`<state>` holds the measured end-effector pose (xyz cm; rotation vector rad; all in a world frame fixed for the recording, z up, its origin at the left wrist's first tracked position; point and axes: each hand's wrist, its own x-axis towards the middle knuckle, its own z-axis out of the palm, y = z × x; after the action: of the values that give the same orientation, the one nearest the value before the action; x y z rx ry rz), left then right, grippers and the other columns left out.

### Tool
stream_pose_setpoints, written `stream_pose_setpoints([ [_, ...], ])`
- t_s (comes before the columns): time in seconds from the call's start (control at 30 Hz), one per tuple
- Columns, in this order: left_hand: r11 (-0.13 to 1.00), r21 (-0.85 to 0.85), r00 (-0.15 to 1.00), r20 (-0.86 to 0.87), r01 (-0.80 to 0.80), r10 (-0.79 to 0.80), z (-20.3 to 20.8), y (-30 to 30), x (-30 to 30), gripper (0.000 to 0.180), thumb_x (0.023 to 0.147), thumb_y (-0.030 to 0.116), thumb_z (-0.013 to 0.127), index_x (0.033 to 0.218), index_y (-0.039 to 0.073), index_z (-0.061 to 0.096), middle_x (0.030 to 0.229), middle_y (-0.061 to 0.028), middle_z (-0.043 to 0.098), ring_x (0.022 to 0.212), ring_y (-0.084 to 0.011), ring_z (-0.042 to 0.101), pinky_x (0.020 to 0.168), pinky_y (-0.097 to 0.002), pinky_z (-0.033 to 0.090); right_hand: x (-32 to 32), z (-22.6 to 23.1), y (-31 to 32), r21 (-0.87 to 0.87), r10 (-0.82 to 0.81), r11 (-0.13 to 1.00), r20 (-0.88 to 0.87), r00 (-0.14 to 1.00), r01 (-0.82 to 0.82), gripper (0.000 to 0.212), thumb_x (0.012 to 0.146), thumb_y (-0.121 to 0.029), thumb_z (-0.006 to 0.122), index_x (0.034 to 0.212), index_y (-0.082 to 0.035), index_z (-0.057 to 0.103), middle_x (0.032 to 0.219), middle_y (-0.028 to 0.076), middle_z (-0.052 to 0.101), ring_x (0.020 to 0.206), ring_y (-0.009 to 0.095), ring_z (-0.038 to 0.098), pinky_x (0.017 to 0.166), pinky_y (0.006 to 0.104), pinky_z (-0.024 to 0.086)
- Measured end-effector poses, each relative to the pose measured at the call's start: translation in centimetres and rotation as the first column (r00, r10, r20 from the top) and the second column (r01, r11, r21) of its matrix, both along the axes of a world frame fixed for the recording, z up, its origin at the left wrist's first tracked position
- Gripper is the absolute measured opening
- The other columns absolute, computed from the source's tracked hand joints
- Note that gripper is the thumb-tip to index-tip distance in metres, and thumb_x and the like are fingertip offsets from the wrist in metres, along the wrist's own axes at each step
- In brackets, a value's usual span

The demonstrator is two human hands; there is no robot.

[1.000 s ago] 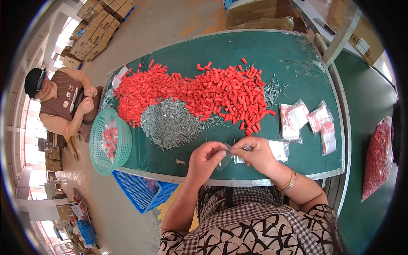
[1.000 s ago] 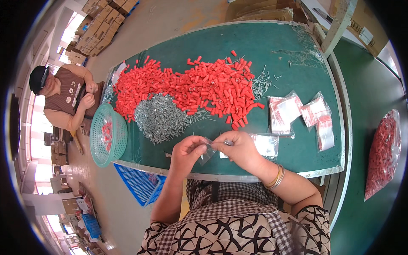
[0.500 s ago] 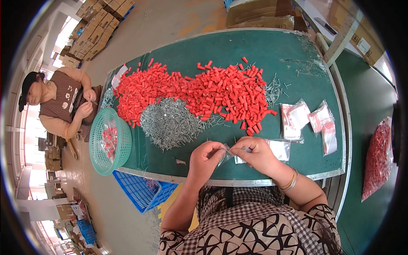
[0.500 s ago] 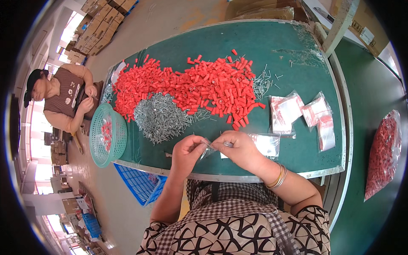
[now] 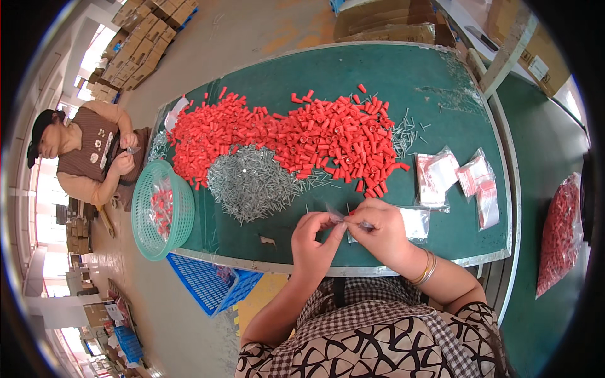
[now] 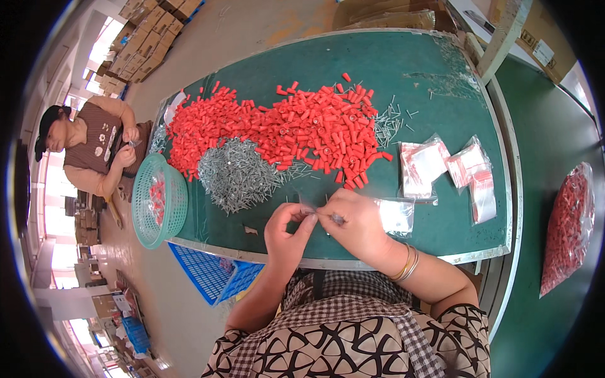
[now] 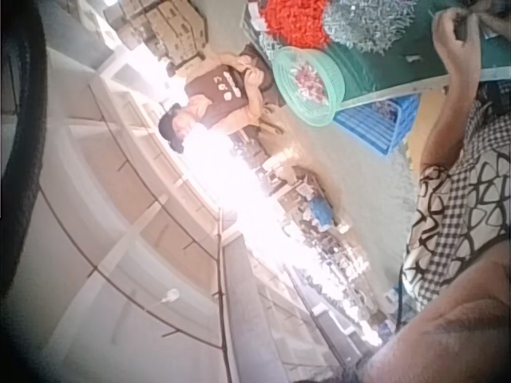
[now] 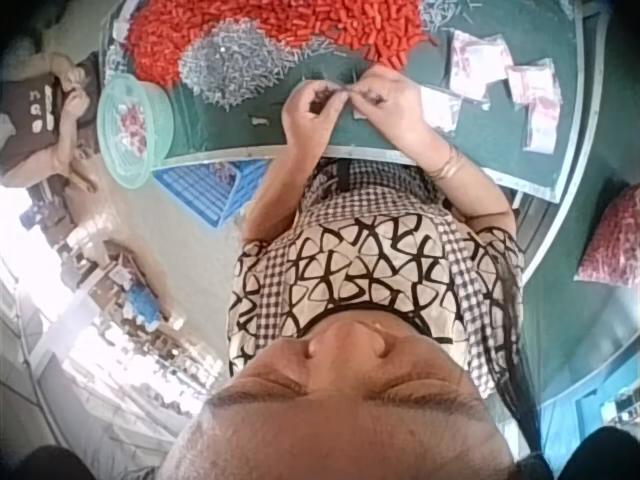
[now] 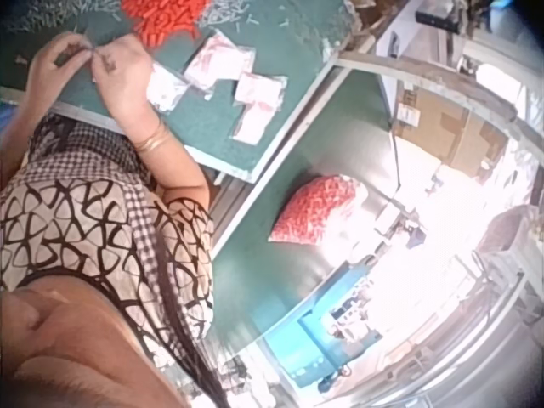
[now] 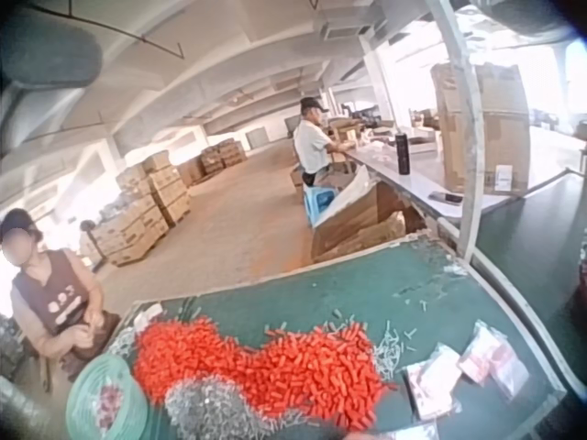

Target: The person picks up a screw and a red plastic anchor by hand, places them into a small plastic bag, and then drops the filled bag into a green basket.

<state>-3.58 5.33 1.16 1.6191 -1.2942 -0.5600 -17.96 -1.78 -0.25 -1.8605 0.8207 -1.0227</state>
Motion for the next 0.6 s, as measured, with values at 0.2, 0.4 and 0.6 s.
stream_pose_setpoints([
  [0.2, 0.997, 0.046, 0.991, -0.116, -0.065, 0.07, -0.79, -0.12, -0.28, 0.005, 0.082, -0.002, 0.064, 0.087, -0.003, 0.062, 0.08, -0.0049, 0.062, 0.07, -0.0093, 0.056, 0.066, -0.0232, 0.045, 0.33, 0.24, 0.28, 0.046, -0.001, 0.999, 0.016, 1.0, 0.0, 0.007, 0.073, -0.004, 0.071, 0.077, -0.005, 0.066, 0.072, 0.009, 0.06, 0.06, 0.025, 0.059, 0.052, 0.0336, 0.046],
  [0.4, 0.999, 0.016, 0.999, 0.02, -0.036, 0.036, -0.26, -0.19, -0.47, 0.005, 0.079, -0.003, 0.065, 0.082, -0.003, 0.061, 0.075, -0.0049, 0.061, 0.067, -0.0086, 0.055, 0.062, -0.0234, 0.045, -0.05, 0.6, 0.31, 0.103, 0.009, 0.995, -0.022, 1.0, -0.007, 0.007, 0.073, -0.006, 0.07, 0.074, -0.005, 0.064, 0.069, 0.009, 0.059, 0.062, 0.027, 0.059, 0.055, 0.0356, 0.046],
  [0.6, 0.988, 0.042, 0.986, 0.082, -0.146, 0.142, -0.51, -0.3, -0.5, 0.006, 0.077, -0.005, 0.063, 0.074, -0.002, 0.058, 0.066, -0.0031, 0.057, 0.06, -0.008, 0.052, 0.057, -0.0233, 0.043, 0.19, -0.02, 0.49, -0.014, -0.079, 0.997, -0.015, 0.997, 0.079, 0.012, 0.07, -0.005, 0.072, 0.069, -0.005, 0.06, 0.066, 0.009, 0.057, 0.062, 0.027, 0.06, 0.054, 0.0359, 0.046],
])
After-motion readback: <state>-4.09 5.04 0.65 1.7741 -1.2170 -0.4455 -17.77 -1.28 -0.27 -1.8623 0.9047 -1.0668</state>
